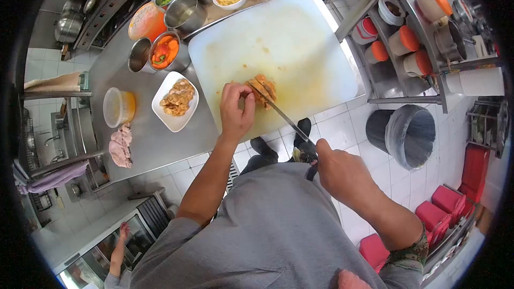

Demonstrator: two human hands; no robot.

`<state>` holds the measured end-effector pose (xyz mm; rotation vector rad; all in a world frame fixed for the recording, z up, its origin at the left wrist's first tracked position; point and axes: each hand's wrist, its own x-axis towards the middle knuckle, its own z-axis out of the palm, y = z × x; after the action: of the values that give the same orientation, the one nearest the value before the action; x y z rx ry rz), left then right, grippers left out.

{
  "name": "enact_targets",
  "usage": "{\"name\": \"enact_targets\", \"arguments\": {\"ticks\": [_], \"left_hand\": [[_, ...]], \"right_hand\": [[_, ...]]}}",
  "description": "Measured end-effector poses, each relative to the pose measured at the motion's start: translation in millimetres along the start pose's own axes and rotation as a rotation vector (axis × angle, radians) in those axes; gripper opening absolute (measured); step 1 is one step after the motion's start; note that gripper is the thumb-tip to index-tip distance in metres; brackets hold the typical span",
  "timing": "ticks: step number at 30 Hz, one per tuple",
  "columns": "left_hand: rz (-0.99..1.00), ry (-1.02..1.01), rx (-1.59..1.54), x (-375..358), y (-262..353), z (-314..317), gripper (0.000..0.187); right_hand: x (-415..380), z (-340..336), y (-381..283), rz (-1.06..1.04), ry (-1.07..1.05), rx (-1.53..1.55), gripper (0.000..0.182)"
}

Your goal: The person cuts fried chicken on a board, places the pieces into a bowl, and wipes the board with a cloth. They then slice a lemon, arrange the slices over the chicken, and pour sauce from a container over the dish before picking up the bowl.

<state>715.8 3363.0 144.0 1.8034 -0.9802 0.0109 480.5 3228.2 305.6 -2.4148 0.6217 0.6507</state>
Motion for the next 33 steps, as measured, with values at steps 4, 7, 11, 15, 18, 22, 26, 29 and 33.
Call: {"name": "enact_targets", "arguments": {"ticks": [4, 7, 11, 15, 18, 22, 26, 29, 33], "left_hand": [[0.005, -0.013, 0.021, -0.5, -4.1, 1.9, 0.011], [-0.019, -0.018, 0.044, -0.9, -4.5, 4.2, 0.012], [0.004, -0.004, 0.073, 1.4, -2.6, 2.5, 0.013], [-0.048, -0.012, 0.04, 1.6, -1.2, 4.2, 0.014], [-0.03, -0.019, 0.063, 2.4, -4.2, 1.3, 0.014], [-0.01, -0.016, 0.059, 3.6, -1.3, 5.7, 0.012], [0.03, 0.029, 0.031, 5.9, 8.2, -7.3, 0.012], [-0.005, 0.144, 0.119, -14.1, 5.1, -31.9, 0.017], [-0.139, 0.022, 0.124, -27.3, 1.9, -37.2, 0.018]], "right_hand": [[2.0, 5.2, -0.6, 0.015, -0.004, 0.002, 0.019], [15.6, 9.9, -2.8, 0.042, -0.041, -0.021, 0.02], [24.2, 6.6, -5.1, 0.026, -0.074, -0.04, 0.02], [29.9, 8.1, -5.6, 0.03, -0.064, -0.03, 0.018], [65.1, 23.2, -7.1, -0.01, -0.027, -0.014, 0.017], [118.4, 42.0, -19.9, -0.034, 0.078, 0.061, 0.017], [137.6, 42.0, -3.9, -0.171, 0.163, 0.132, 0.016], [118.9, 14.1, -7.7, -0.127, 0.132, 0.084, 0.015], [85.0, 8.8, -0.7, -0.076, 0.13, 0.042, 0.016]]}}
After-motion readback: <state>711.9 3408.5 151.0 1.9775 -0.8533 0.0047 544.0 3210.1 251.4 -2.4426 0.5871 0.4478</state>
